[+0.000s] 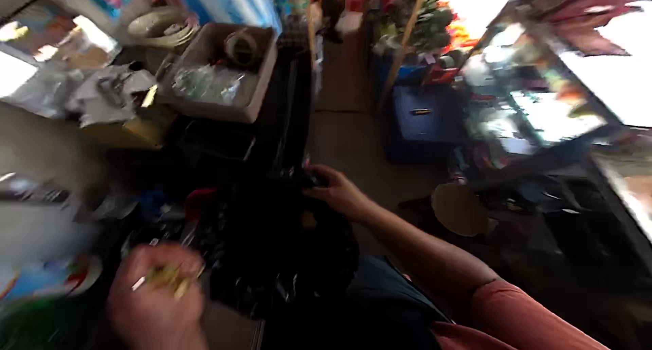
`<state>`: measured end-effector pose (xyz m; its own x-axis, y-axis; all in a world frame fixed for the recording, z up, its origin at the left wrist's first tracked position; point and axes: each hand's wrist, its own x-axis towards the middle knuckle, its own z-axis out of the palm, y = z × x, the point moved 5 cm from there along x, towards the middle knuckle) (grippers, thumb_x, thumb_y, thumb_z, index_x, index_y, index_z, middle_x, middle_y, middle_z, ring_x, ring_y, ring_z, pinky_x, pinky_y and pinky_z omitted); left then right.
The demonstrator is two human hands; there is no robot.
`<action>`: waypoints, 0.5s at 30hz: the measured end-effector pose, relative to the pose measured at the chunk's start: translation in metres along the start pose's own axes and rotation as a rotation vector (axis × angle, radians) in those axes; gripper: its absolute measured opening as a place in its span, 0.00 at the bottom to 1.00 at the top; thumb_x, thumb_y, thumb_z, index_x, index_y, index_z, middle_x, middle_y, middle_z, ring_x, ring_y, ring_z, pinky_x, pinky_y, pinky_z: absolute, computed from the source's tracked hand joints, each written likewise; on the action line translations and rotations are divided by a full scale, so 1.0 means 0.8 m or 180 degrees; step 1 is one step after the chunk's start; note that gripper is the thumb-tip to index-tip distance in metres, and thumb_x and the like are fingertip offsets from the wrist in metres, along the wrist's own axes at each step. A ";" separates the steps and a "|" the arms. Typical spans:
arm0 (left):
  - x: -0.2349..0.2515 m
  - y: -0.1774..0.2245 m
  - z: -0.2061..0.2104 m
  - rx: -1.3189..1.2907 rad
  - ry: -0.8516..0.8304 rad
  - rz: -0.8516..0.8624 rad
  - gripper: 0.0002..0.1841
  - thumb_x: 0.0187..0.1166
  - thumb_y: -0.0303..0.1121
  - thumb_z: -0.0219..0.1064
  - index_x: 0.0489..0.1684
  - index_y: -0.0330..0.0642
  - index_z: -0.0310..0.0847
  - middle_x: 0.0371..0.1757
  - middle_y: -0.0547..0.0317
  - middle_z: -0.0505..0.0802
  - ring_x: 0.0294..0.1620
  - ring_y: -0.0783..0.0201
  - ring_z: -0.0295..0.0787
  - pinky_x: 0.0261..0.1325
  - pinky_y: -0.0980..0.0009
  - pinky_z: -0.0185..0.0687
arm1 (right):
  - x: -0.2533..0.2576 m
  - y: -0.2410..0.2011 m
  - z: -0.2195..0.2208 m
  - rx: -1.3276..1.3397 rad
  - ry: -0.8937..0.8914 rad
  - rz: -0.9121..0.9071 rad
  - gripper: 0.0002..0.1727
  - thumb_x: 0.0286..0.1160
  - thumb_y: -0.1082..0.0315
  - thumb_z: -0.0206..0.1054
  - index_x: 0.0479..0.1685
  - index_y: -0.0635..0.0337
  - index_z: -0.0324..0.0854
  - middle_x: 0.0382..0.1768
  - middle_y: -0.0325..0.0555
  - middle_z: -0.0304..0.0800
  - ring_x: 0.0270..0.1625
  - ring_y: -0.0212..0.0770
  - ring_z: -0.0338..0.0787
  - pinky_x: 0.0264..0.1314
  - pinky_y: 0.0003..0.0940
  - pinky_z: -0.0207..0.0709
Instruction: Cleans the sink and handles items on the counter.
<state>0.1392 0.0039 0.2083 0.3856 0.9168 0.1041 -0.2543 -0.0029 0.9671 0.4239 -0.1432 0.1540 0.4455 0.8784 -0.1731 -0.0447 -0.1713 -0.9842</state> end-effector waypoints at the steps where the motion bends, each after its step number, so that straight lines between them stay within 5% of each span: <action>1: 0.000 0.009 0.031 0.0284 0.0002 0.0344 0.22 0.91 0.40 0.43 0.28 0.62 0.82 0.23 0.77 0.87 0.20 0.78 0.80 0.23 0.80 0.77 | 0.004 0.002 0.003 0.0055 -0.0083 -0.0004 0.24 0.78 0.68 0.71 0.74 0.55 0.79 0.59 0.47 0.91 0.58 0.39 0.91 0.63 0.41 0.87; 3: -0.008 -0.008 0.085 0.1296 -0.0211 0.0962 0.16 0.91 0.41 0.50 0.32 0.57 0.82 0.26 0.76 0.86 0.25 0.77 0.82 0.29 0.77 0.81 | 0.008 0.004 0.000 0.0166 -0.0139 0.0011 0.25 0.77 0.68 0.72 0.75 0.53 0.78 0.58 0.47 0.92 0.55 0.40 0.92 0.59 0.43 0.89; 4: -0.016 -0.031 0.108 0.2147 -0.0464 0.1075 0.16 0.90 0.42 0.53 0.35 0.47 0.82 0.29 0.68 0.86 0.30 0.72 0.85 0.35 0.72 0.84 | 0.008 0.005 -0.004 0.0193 -0.0159 0.0025 0.26 0.77 0.68 0.73 0.76 0.52 0.77 0.58 0.47 0.92 0.54 0.41 0.93 0.58 0.43 0.89; 6: -0.030 -0.086 0.151 0.3875 -0.1371 0.0445 0.20 0.85 0.47 0.62 0.50 0.36 0.88 0.50 0.43 0.92 0.55 0.48 0.91 0.61 0.47 0.87 | 0.007 0.007 -0.006 0.0265 -0.0242 -0.0017 0.27 0.77 0.68 0.73 0.76 0.52 0.77 0.58 0.46 0.92 0.54 0.40 0.93 0.58 0.43 0.90; 8: -0.040 -0.114 0.166 0.4359 -0.1948 -0.0182 0.27 0.77 0.49 0.71 0.68 0.40 0.85 0.70 0.37 0.86 0.75 0.37 0.79 0.78 0.36 0.72 | 0.006 0.007 -0.008 0.0254 -0.0315 -0.0050 0.27 0.76 0.68 0.73 0.76 0.52 0.77 0.59 0.46 0.92 0.55 0.40 0.93 0.58 0.43 0.89; 10: -0.039 -0.093 0.167 0.4185 -0.1760 -0.0038 0.26 0.78 0.54 0.70 0.66 0.46 0.87 0.68 0.47 0.89 0.72 0.47 0.83 0.76 0.43 0.78 | 0.006 0.007 -0.012 0.0224 -0.0355 -0.0117 0.27 0.76 0.68 0.74 0.75 0.53 0.77 0.57 0.46 0.92 0.54 0.40 0.93 0.57 0.43 0.90; 12: -0.038 -0.059 0.160 0.3862 -0.1317 0.0222 0.20 0.81 0.53 0.69 0.48 0.43 0.88 0.48 0.53 0.92 0.52 0.56 0.91 0.57 0.50 0.89 | 0.005 0.010 -0.014 0.0220 -0.0374 -0.0158 0.26 0.76 0.68 0.74 0.74 0.52 0.78 0.57 0.45 0.92 0.54 0.40 0.93 0.57 0.43 0.90; 14: -0.038 -0.051 0.152 0.3660 -0.1047 0.0412 0.17 0.82 0.47 0.68 0.29 0.43 0.79 0.26 0.59 0.83 0.28 0.63 0.82 0.32 0.61 0.82 | 0.004 0.011 -0.013 0.0234 -0.0383 -0.0152 0.25 0.76 0.68 0.74 0.74 0.50 0.78 0.57 0.44 0.92 0.55 0.40 0.93 0.57 0.43 0.90; 15: -0.039 -0.057 0.150 0.3731 -0.1187 0.0299 0.16 0.82 0.43 0.66 0.28 0.42 0.80 0.25 0.57 0.84 0.28 0.61 0.83 0.33 0.58 0.84 | 0.003 0.011 -0.011 0.0258 -0.0388 -0.0144 0.25 0.76 0.68 0.74 0.74 0.50 0.79 0.57 0.44 0.92 0.55 0.40 0.93 0.57 0.43 0.90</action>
<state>0.2452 -0.0722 0.1885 0.6870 0.7243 0.0583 0.5801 -0.5951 0.5562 0.4321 -0.1465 0.1449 0.3372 0.9328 -0.1269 -0.1013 -0.0981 -0.9900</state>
